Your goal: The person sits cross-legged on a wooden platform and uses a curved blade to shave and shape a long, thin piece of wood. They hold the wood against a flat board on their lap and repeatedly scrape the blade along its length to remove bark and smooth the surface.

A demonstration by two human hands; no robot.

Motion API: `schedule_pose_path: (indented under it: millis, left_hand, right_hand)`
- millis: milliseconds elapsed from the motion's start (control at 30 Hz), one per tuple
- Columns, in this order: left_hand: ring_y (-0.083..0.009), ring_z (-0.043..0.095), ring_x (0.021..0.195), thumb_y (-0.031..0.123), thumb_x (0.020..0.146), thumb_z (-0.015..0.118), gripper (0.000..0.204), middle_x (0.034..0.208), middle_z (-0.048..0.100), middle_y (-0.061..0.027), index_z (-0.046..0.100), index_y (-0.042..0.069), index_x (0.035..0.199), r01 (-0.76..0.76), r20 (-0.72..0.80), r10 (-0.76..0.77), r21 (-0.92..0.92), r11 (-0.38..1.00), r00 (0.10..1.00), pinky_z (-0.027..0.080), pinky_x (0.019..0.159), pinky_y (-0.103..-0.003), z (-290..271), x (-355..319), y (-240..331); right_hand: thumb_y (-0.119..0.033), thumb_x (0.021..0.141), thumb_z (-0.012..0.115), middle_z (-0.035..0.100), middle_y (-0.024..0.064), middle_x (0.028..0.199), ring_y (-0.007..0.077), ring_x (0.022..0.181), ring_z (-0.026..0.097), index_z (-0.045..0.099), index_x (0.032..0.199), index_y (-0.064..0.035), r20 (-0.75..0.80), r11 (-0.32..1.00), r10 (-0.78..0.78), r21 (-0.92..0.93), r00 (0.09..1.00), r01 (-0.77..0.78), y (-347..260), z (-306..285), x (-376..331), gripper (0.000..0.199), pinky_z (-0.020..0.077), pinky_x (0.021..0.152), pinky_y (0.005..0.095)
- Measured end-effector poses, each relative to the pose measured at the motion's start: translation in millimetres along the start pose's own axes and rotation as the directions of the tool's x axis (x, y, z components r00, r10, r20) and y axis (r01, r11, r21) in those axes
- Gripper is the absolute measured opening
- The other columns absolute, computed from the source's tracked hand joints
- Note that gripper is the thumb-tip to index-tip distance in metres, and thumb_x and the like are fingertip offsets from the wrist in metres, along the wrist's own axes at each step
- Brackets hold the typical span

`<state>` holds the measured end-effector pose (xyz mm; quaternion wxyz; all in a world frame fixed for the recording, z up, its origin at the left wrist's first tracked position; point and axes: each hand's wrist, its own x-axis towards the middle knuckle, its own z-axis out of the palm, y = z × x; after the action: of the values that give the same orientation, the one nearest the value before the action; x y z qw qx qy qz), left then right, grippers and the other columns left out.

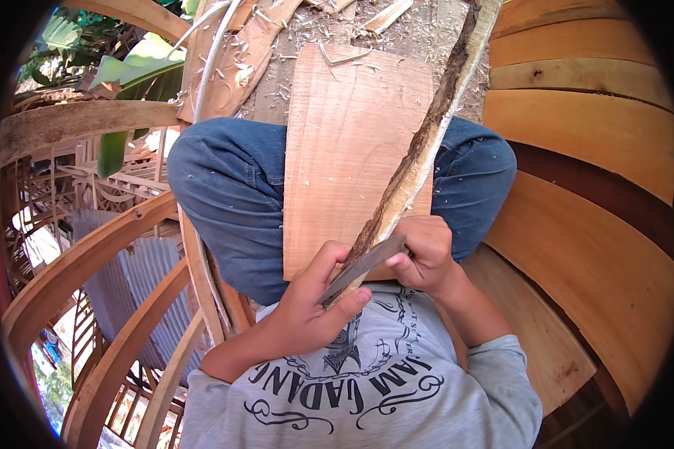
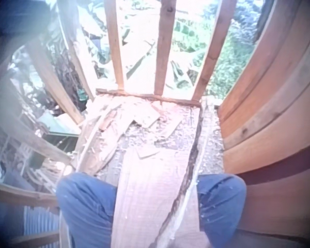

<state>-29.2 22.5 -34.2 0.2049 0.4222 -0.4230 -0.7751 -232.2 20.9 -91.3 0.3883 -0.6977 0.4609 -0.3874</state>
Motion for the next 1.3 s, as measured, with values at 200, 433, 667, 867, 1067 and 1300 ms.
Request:
schedule_pose_path:
  millis: [200,433,667,867,1067,1300]
  left_hand:
    - [-0.0031,0.043,0.073,0.009,0.092,0.056,0.031,0.083,0.049,0.0006,0.04,-0.001,0.117,0.022,0.006,-0.022,-0.044,0.999,1.0,0.036,0.065,-0.018,-4,-1,4]
    - [-0.0044,0.044,0.077,0.008,0.092,0.055,0.033,0.087,0.049,-0.0009,0.04,-0.001,0.119,-0.036,-0.026,0.036,-0.026,0.999,0.999,0.037,0.068,-0.019,-4,-1,-4]
    - [-0.0054,0.045,0.077,0.009,0.091,0.056,0.032,0.087,0.05,-0.0018,0.041,-0.002,0.118,0.003,-0.019,-0.004,-0.061,0.998,1.0,0.037,0.068,-0.02,-6,-4,1]
    - [-0.0054,0.045,0.074,0.009,0.091,0.056,0.035,0.084,0.05,-0.0025,0.04,-0.002,0.119,-0.022,-0.005,0.022,0.022,1.0,1.0,0.038,0.066,-0.021,-8,-3,8]
    - [-0.0047,0.044,0.076,0.01,0.091,0.057,0.033,0.084,0.049,-0.0022,0.04,-0.001,0.117,-0.053,0.012,0.053,0.018,0.998,0.999,0.037,0.066,-0.021,-4,-1,2]
    - [-0.0029,0.043,0.075,0.009,0.092,0.055,0.035,0.084,0.048,-0.0011,0.038,-0.001,0.121,0.054,0.02,-0.054,0.003,0.999,0.998,0.036,0.066,-0.019,-8,0,14]
  right_hand:
    - [-0.031,0.082,0.067,0.048,0.0087,0.054,0.0238,0.044,0.05,0.059,0.07,-0.0019,-0.092,0.984,0.178,0.046,0.98,-0.175,8,-2,-2,0.032,0.037,0.043,0.0317]
    - [-0.031,0.083,0.067,0.046,0.0091,0.052,0.0251,0.043,0.05,0.056,0.065,-0.0027,-0.059,0.979,0.2,0.061,0.978,-0.196,4,-1,3,0.035,0.0375,0.042,0.0325]
    - [-0.032,0.079,0.069,0.045,0.0091,0.053,0.0251,0.046,0.052,0.055,0.066,-0.0036,-0.097,0.982,0.186,-0.027,0.978,-0.189,8,-4,6,0.034,0.0382,0.043,0.0338]
    - [-0.031,0.082,0.066,0.046,0.0086,0.053,0.0242,0.045,0.051,0.057,0.069,-0.0021,0.043,0.986,0.168,0.004,0.985,-0.168,-1,-10,15,0.033,0.0385,0.043,0.0332]
    - [-0.031,0.084,0.064,0.049,0.0085,0.053,0.0219,0.045,0.053,0.062,0.074,-0.0013,-0.027,0.998,0.051,0.026,0.998,-0.051,2,-6,8,0.031,0.0388,0.043,0.0324]
    - [-0.032,0.082,0.066,0.045,0.0084,0.051,0.022,0.043,0.049,0.058,0.069,-0.0022,0.06,0.999,0.011,-0.053,0.998,-0.008,4,-6,10,0.034,0.0365,0.042,0.0324]
